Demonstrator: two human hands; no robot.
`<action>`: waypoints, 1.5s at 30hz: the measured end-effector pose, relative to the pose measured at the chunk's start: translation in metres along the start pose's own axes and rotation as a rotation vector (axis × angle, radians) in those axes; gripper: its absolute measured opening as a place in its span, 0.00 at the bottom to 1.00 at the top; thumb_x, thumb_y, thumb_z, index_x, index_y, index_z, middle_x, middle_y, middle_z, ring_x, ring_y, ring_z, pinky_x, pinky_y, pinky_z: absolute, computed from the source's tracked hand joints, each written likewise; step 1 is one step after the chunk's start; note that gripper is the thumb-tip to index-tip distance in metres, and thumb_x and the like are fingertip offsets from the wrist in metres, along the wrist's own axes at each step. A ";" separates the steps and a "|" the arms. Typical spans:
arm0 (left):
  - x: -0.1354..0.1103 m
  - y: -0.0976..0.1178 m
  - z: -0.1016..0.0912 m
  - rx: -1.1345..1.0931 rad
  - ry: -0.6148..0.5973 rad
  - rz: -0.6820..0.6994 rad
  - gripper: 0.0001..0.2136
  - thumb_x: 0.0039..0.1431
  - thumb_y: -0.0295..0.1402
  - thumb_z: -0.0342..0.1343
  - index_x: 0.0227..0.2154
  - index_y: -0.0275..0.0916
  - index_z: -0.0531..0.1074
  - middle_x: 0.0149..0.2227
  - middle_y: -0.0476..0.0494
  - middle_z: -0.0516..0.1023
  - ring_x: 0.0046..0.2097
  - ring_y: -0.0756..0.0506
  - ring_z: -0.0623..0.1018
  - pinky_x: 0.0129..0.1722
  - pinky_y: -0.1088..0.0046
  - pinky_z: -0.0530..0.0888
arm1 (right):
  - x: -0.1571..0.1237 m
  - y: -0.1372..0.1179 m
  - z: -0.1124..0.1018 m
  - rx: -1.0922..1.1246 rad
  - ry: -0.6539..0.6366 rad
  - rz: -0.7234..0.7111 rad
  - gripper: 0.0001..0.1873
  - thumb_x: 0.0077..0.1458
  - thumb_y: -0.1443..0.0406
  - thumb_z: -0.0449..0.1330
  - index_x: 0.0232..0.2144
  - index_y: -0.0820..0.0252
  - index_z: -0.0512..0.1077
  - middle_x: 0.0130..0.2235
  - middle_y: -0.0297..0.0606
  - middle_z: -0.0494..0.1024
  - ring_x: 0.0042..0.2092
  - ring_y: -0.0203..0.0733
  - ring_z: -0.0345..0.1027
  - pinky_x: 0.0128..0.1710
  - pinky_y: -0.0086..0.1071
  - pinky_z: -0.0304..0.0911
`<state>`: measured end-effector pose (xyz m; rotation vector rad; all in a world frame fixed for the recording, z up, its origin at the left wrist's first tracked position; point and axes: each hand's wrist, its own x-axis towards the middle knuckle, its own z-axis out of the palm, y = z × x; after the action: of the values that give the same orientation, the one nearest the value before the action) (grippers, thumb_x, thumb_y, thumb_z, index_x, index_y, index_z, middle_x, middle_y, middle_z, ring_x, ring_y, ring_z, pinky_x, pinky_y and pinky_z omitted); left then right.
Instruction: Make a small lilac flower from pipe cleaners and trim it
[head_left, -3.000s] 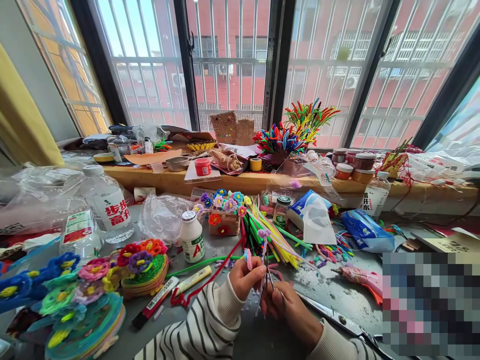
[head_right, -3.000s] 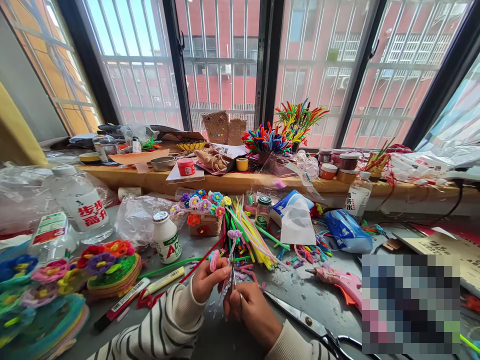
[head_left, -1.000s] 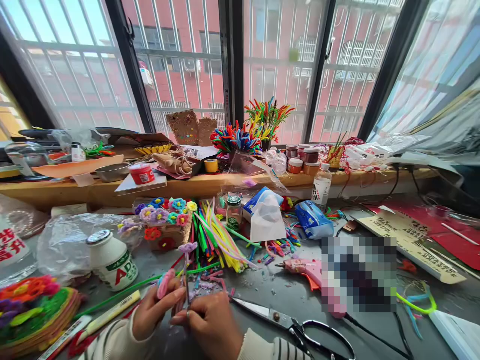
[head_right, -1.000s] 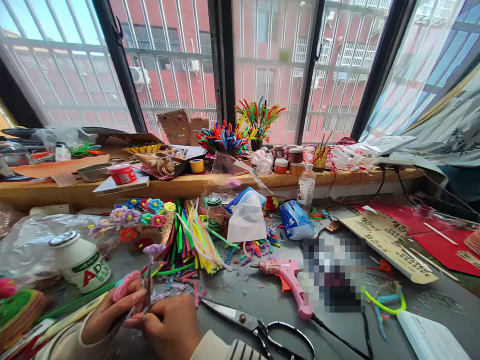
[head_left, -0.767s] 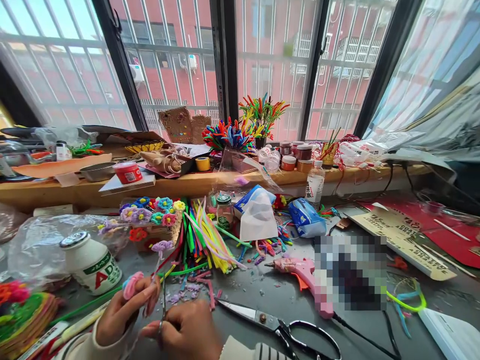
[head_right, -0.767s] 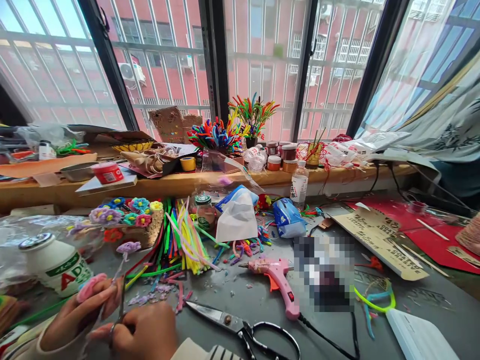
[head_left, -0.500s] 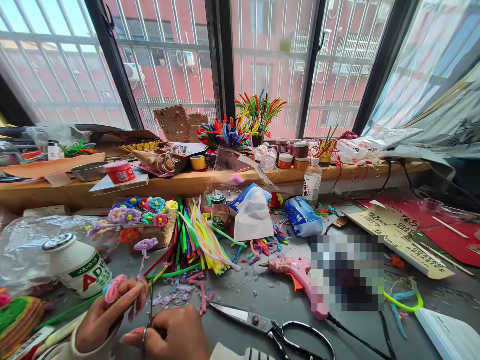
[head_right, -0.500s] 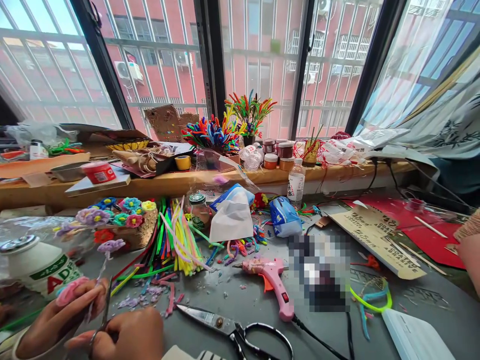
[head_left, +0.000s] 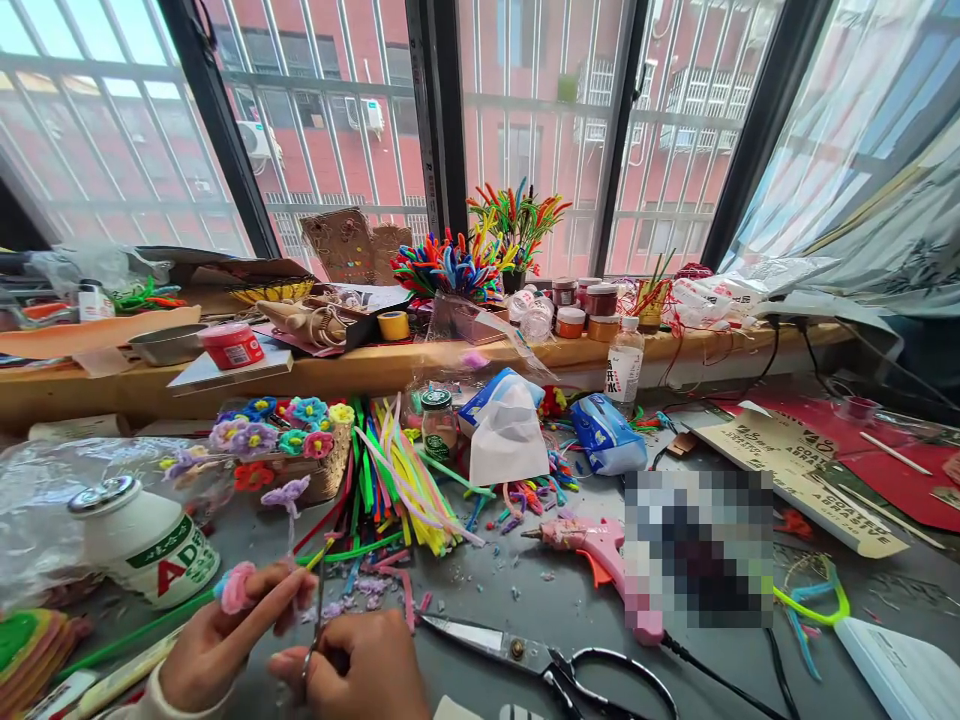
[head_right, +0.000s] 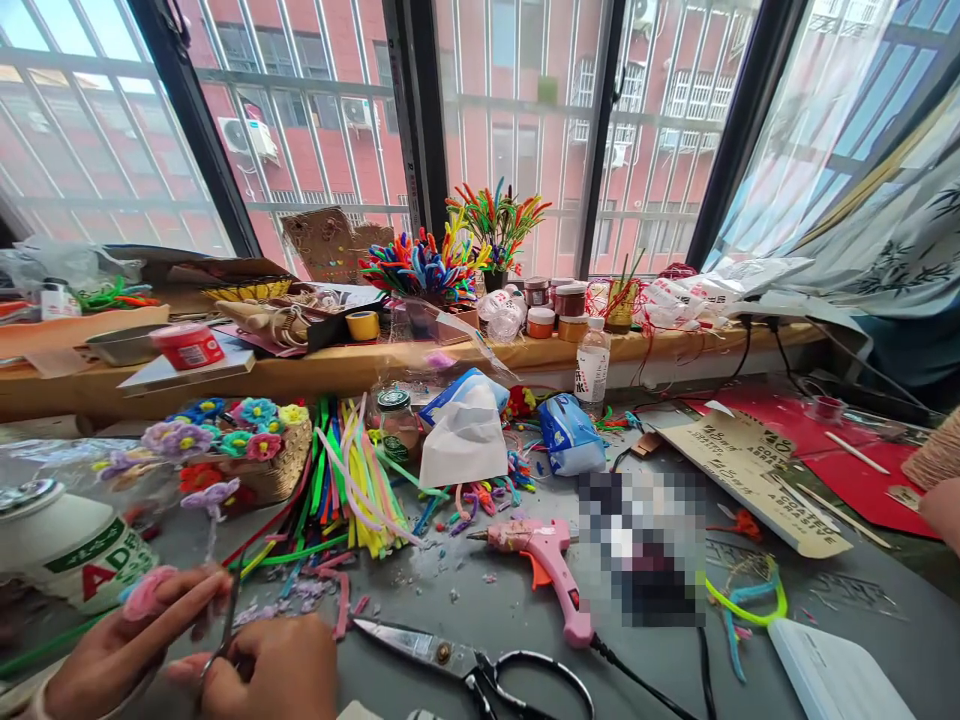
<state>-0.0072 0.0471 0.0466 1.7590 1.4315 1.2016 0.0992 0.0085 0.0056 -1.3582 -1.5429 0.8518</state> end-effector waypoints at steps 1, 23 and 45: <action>0.000 -0.001 0.000 -0.056 0.013 -0.019 0.15 0.32 0.54 0.50 0.17 0.51 0.73 0.21 0.56 0.73 0.24 0.50 0.70 0.28 0.76 0.68 | 0.000 -0.001 -0.002 0.011 0.001 0.001 0.15 0.43 0.57 0.57 0.14 0.61 0.71 0.11 0.28 0.62 0.14 0.29 0.49 0.12 0.23 0.41; -0.004 -0.018 0.023 -0.445 -0.093 -0.195 0.07 0.33 0.35 0.57 0.16 0.37 0.67 0.16 0.52 0.69 0.22 0.50 0.70 0.26 0.75 0.67 | -0.010 0.002 -0.019 -0.004 0.097 -0.035 0.14 0.46 0.59 0.53 0.21 0.65 0.70 0.16 0.29 0.61 0.19 0.31 0.49 0.18 0.24 0.46; -0.015 0.006 0.012 -0.628 -0.326 -0.192 0.09 0.35 0.36 0.58 0.16 0.37 0.65 0.12 0.55 0.68 0.14 0.56 0.61 0.15 0.79 0.57 | -0.018 -0.004 -0.039 -0.010 -0.239 -0.202 0.30 0.45 0.43 0.38 0.14 0.61 0.59 0.17 0.30 0.57 0.20 0.32 0.49 0.20 0.26 0.47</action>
<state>0.0059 0.0319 0.0425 1.2736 0.8785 1.0500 0.1343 -0.0119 0.0206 -1.1148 -1.8353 0.9044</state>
